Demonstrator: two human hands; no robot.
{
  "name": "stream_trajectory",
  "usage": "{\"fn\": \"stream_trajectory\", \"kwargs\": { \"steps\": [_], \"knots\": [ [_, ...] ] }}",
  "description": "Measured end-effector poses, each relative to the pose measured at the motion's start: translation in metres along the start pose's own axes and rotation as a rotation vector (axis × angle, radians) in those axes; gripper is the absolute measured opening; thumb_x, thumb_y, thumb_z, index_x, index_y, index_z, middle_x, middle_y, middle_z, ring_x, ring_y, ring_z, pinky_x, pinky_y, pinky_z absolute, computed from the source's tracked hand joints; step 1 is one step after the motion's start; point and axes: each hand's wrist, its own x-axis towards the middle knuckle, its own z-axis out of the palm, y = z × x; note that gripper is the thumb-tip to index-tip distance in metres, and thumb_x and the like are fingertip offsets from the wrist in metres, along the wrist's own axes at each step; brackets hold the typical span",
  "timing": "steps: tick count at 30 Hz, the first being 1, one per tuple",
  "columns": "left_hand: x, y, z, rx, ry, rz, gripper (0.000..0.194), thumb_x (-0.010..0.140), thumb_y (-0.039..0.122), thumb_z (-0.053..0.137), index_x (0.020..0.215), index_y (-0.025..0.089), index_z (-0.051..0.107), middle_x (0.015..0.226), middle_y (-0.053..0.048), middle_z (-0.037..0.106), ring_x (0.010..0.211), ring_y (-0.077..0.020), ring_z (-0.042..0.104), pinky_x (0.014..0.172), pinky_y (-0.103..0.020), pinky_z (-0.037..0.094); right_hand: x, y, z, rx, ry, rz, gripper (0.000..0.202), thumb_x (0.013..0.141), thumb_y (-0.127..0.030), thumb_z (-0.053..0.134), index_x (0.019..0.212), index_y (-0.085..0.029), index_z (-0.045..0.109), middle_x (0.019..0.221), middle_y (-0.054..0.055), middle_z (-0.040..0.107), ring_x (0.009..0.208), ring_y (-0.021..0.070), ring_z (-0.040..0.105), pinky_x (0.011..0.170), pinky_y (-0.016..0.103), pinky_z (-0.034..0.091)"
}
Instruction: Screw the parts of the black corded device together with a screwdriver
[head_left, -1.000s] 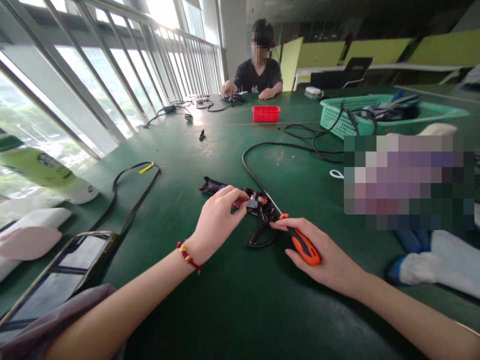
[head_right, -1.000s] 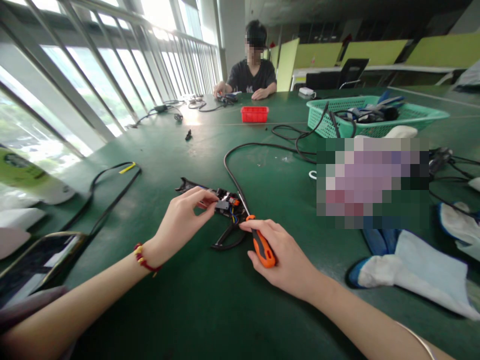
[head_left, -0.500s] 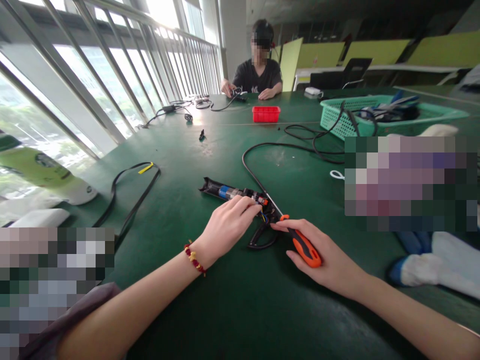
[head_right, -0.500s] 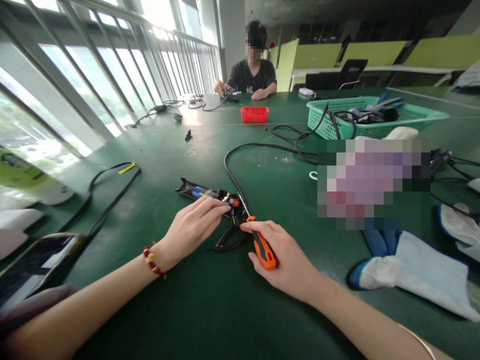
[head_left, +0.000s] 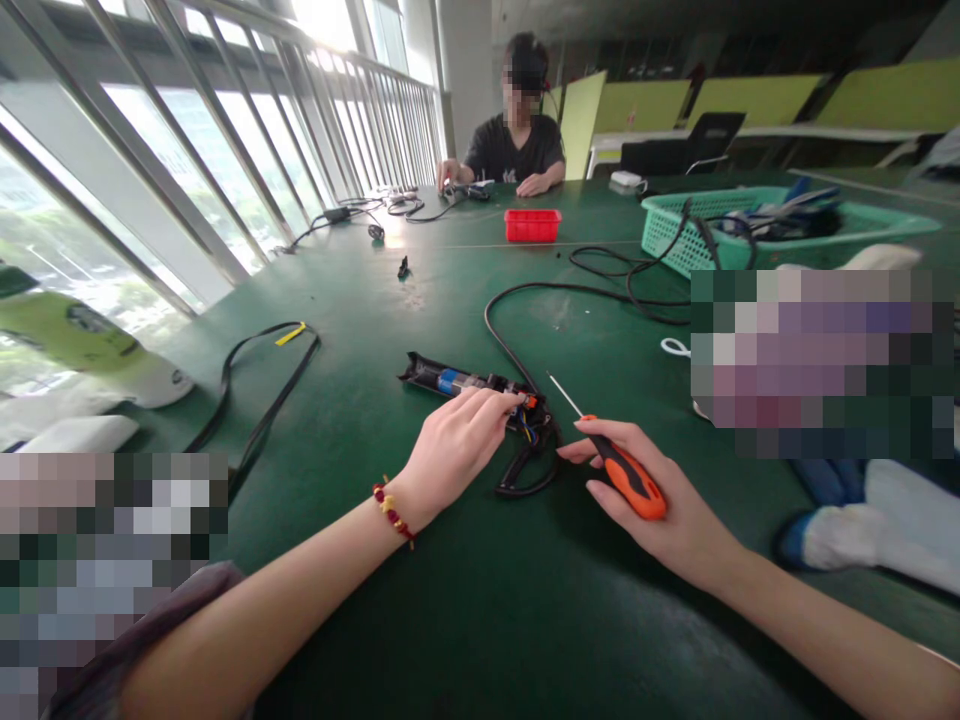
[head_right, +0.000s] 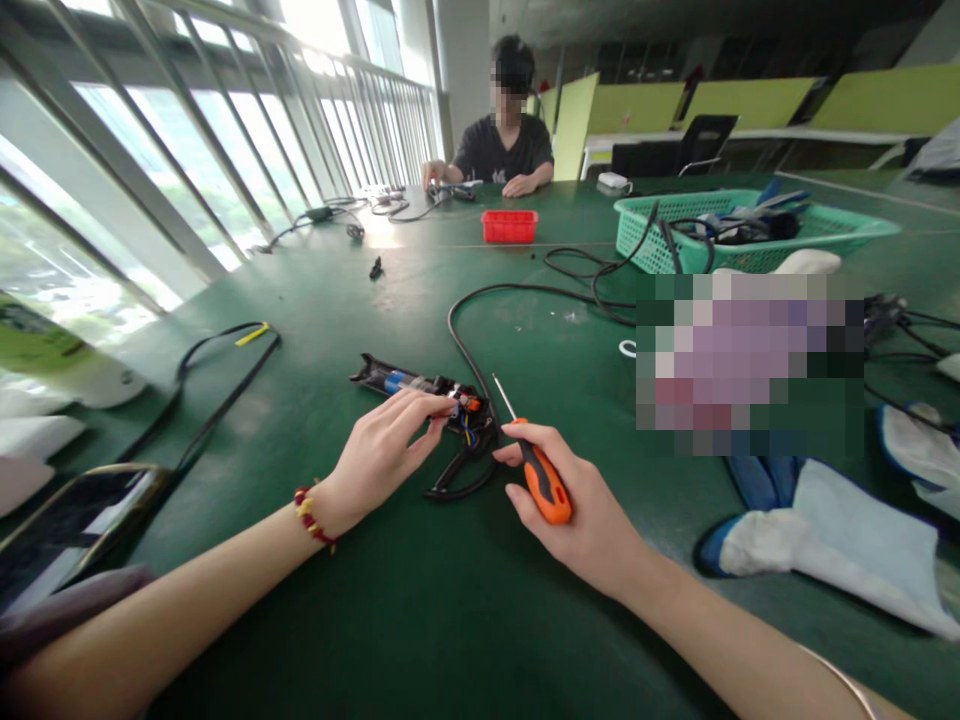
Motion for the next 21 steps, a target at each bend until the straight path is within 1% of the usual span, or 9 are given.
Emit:
{"fn": "stream_trajectory", "kwargs": {
  "steps": [6, 11, 14, 18, 21],
  "knots": [
    [0.0017, 0.0003, 0.0000, 0.020, -0.001, 0.046, 0.018, 0.088, 0.012, 0.044, 0.104, 0.016, 0.052, 0.093, -0.003, 0.066, 0.083, -0.0135, 0.061, 0.074, -0.026, 0.051, -0.0015, 0.0033, 0.0013, 0.042, 0.043, 0.005, 0.041, 0.084, -0.020, 0.054, 0.122, -0.028, 0.040, 0.106, 0.004, 0.064, 0.101, 0.0167, 0.062, 0.090, 0.033, 0.048],
    [0.0029, 0.0008, 0.0000, 0.019, -0.006, 0.051, 0.015, 0.089, 0.014, 0.046, 0.102, 0.015, 0.053, 0.089, -0.003, 0.066, 0.079, -0.0135, 0.060, 0.072, -0.025, 0.050, -0.0038, 0.0066, 0.0021, 0.114, 0.096, -0.012, 0.041, 0.084, -0.020, 0.054, 0.121, -0.027, 0.038, 0.103, 0.004, 0.063, 0.097, 0.0161, 0.062, 0.089, 0.033, 0.049],
    [0.0034, 0.0013, 0.0004, 0.019, -0.009, 0.049, 0.014, 0.089, 0.015, 0.047, 0.101, 0.015, 0.054, 0.088, -0.002, 0.066, 0.078, -0.0133, 0.060, 0.072, -0.025, 0.049, -0.0038, 0.0073, 0.0020, 0.142, 0.122, -0.041, 0.036, 0.086, -0.023, 0.054, 0.119, -0.027, 0.041, 0.097, 0.003, 0.063, 0.090, 0.0152, 0.063, 0.083, 0.031, 0.050],
    [0.0037, 0.0010, 0.0005, 0.016, -0.009, 0.036, 0.013, 0.090, 0.018, 0.046, 0.098, 0.016, 0.056, 0.087, -0.002, 0.067, 0.078, -0.0126, 0.060, 0.071, -0.025, 0.048, -0.0029, 0.0086, 0.0016, 0.138, 0.161, -0.083, 0.031, 0.086, -0.027, 0.054, 0.116, -0.027, 0.045, 0.087, 0.001, 0.060, 0.078, 0.0131, 0.060, 0.070, 0.026, 0.051],
    [0.0041, 0.0003, 0.0006, 0.026, -0.003, 0.038, 0.012, 0.090, 0.018, 0.047, 0.097, 0.017, 0.057, 0.085, -0.001, 0.067, 0.077, -0.0124, 0.059, 0.070, -0.025, 0.048, -0.0030, 0.0092, 0.0012, 0.135, 0.192, -0.106, 0.030, 0.086, -0.027, 0.054, 0.115, -0.026, 0.045, 0.085, 0.000, 0.059, 0.074, 0.0124, 0.058, 0.068, 0.025, 0.049]
  ]
}}
